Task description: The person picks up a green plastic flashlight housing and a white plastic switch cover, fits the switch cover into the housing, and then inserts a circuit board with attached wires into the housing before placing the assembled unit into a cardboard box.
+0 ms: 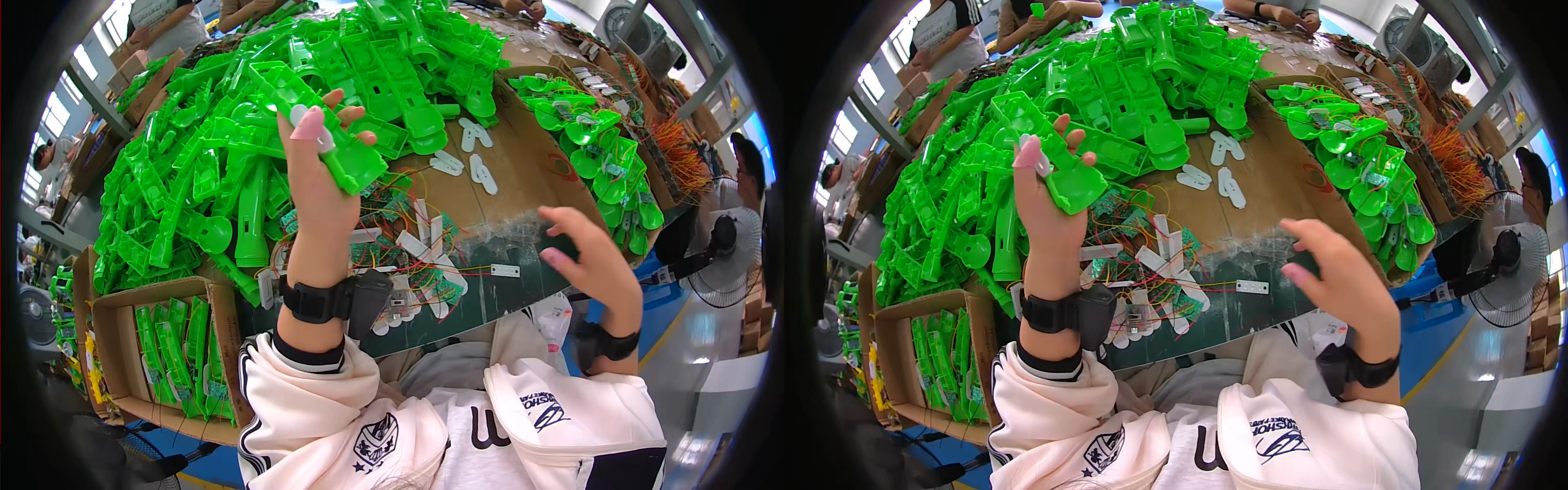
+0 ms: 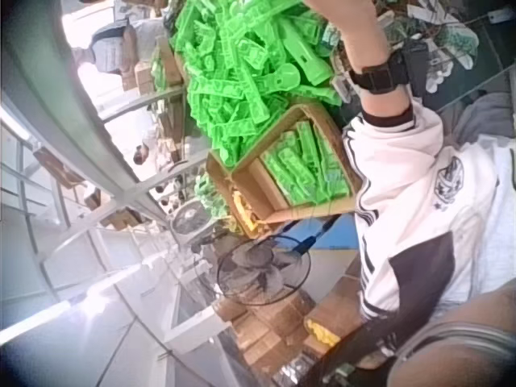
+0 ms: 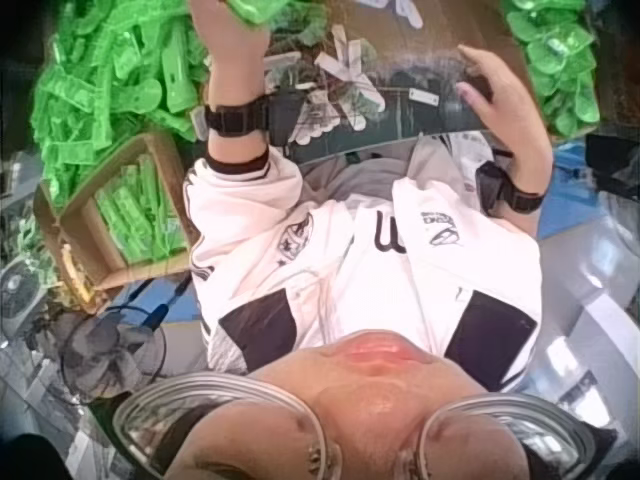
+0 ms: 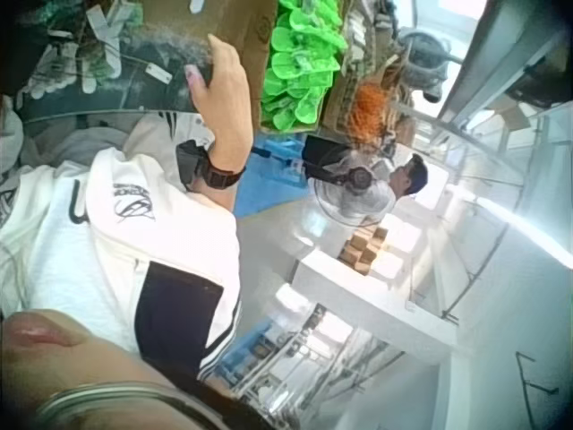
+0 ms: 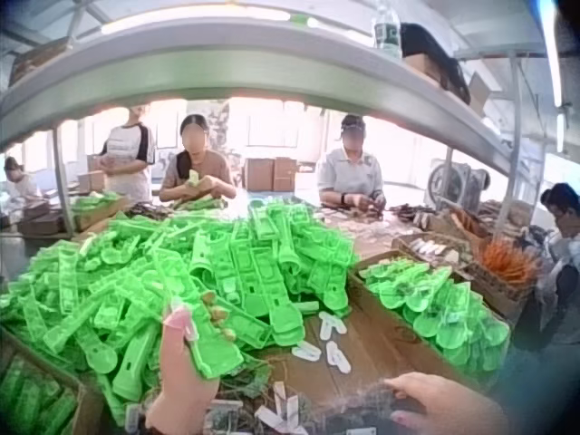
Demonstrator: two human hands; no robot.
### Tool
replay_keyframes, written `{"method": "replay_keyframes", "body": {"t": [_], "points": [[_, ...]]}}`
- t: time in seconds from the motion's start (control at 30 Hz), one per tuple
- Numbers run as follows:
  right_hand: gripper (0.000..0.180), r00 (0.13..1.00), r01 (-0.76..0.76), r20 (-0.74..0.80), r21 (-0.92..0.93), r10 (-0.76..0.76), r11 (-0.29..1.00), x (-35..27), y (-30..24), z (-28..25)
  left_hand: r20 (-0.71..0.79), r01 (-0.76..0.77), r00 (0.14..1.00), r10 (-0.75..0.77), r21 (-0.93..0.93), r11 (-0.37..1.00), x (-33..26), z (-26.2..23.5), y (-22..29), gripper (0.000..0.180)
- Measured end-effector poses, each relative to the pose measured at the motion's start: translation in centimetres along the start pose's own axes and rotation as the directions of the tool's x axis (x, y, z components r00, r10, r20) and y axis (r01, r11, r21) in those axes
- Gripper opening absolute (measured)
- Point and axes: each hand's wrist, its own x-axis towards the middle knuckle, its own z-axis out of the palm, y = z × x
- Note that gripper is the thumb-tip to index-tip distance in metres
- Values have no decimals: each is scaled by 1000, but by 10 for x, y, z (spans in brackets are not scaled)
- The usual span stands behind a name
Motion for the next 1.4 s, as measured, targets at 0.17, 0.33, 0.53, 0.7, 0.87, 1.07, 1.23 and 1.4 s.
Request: {"method": "replay_keyframes", "body": {"t": [0.17,0.33,0.53,0.7,0.87,1.07,1.23,1.4], "points": [[33,982,69,161,189,-100,979,36,-11,56,1,-46,999,46,71,996,-12,9,10,31],[18,994,99,34,134,-105,986,61,-2,86,-16,-29,999,31,93,995,-13,11,7,30],[13,989,0,-139,334,50,943,79,3,74,-43,-51,997,58,142,989,-12,4,7,33],[27,991,44,108,261,-74,964,63,11,92,-32,-54,998,60,159,986,-10,9,6,34],[21,998,11,58,339,-32,941,66,10,93,-30,-57,998,62,157,986,-10,7,7,33],[15,979,50,-187,609,83,792,82,17,69,-32,-51,998,55,118,992,-10,6,13,38],[27,897,186,-425,611,120,770,95,16,43,-47,-102,993,110,140,985,-8,6,12,38],[29,884,247,-464,578,64,777,101,7,22,-47,-79,995,86,144,986,-10,8,12,41]]}}
